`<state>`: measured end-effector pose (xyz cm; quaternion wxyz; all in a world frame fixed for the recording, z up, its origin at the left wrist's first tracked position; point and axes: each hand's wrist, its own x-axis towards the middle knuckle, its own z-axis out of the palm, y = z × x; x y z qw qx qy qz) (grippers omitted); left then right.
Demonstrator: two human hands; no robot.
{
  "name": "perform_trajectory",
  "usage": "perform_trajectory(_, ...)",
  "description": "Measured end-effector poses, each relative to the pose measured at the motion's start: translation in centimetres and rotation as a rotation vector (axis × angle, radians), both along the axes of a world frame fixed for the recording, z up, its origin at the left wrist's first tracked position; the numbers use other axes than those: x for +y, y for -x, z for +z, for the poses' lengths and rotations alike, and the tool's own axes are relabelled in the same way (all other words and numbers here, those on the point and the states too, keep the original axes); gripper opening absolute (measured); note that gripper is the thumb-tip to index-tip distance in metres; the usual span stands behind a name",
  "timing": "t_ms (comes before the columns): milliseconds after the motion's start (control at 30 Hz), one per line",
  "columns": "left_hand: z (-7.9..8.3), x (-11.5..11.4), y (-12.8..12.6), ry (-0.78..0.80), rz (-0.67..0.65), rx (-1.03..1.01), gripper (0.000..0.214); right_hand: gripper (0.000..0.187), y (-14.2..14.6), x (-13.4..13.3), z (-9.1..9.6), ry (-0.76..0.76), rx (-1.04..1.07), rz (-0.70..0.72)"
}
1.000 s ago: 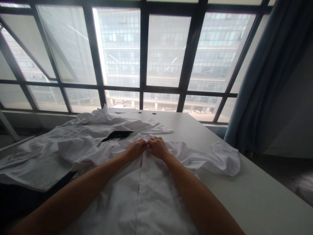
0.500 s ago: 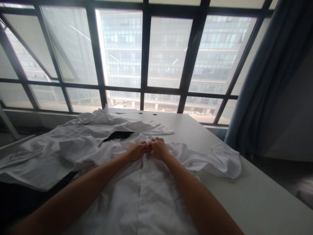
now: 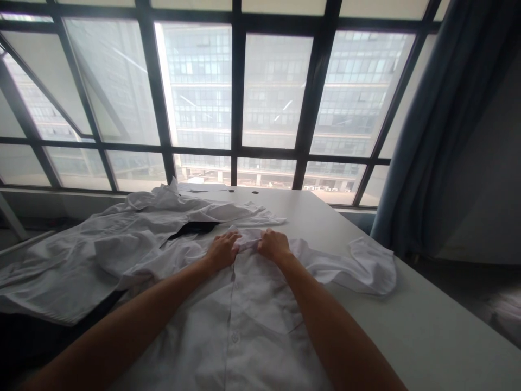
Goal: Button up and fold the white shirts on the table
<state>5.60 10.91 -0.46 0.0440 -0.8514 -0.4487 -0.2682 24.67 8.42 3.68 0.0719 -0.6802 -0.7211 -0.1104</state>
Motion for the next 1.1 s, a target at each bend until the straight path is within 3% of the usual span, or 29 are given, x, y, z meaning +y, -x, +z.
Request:
perform_trajectory(133, 0.5, -0.1, 0.1, 0.107, 0.017, 0.005, 0.042, 0.058, 0.5, 0.2, -0.3, -0.072, 0.033, -0.011)
perform_trajectory(200, 0.8, -0.3, 0.1, 0.107, -0.015, 0.034, 0.029, 0.053, 0.8, 0.4, -0.7, -0.096, 0.055, 0.046)
perform_trajectory(333, 1.0, -0.6, 0.0, 0.0, -0.075, 0.04, 0.014, 0.027, 1.0, 0.8, -1.7, 0.03, 0.206, 0.184)
perform_trajectory(500, 1.0, -0.4, 0.3, -0.175, -0.137, -0.039, 0.016, 0.061, 0.2, 1.4, -1.6, 0.154, 0.328, 0.169)
perform_trajectory(600, 1.0, -0.4, 0.5, -0.22, -0.166, -0.058, 0.016, 0.044, -0.3, 1.7, -1.2, 0.178, 0.414, 0.242)
perform_trajectory(733, 0.9, -0.5, 0.4, -0.179, -0.139, -0.083, 0.012, 0.026, 0.3, 1.5, -0.9, 0.034, 0.484, 0.162)
perform_trajectory(867, 0.8, -0.7, 0.4, -0.137, -0.122, -0.082, 0.011, 0.031, 1.8, 0.5, -0.7, -0.216, 0.275, 0.038)
perform_trajectory(933, 0.9, -0.7, 0.4, -0.121, -0.142, -0.053, 0.012, 0.037, 2.3, 0.1, -0.5, -0.27, 0.224, 0.036)
perform_trajectory(1100, 0.8, -0.7, 0.3, -0.052, -0.182, -0.061, 0.014, 0.042, 2.2, 0.3, -0.1, -0.132, 0.415, 0.329)
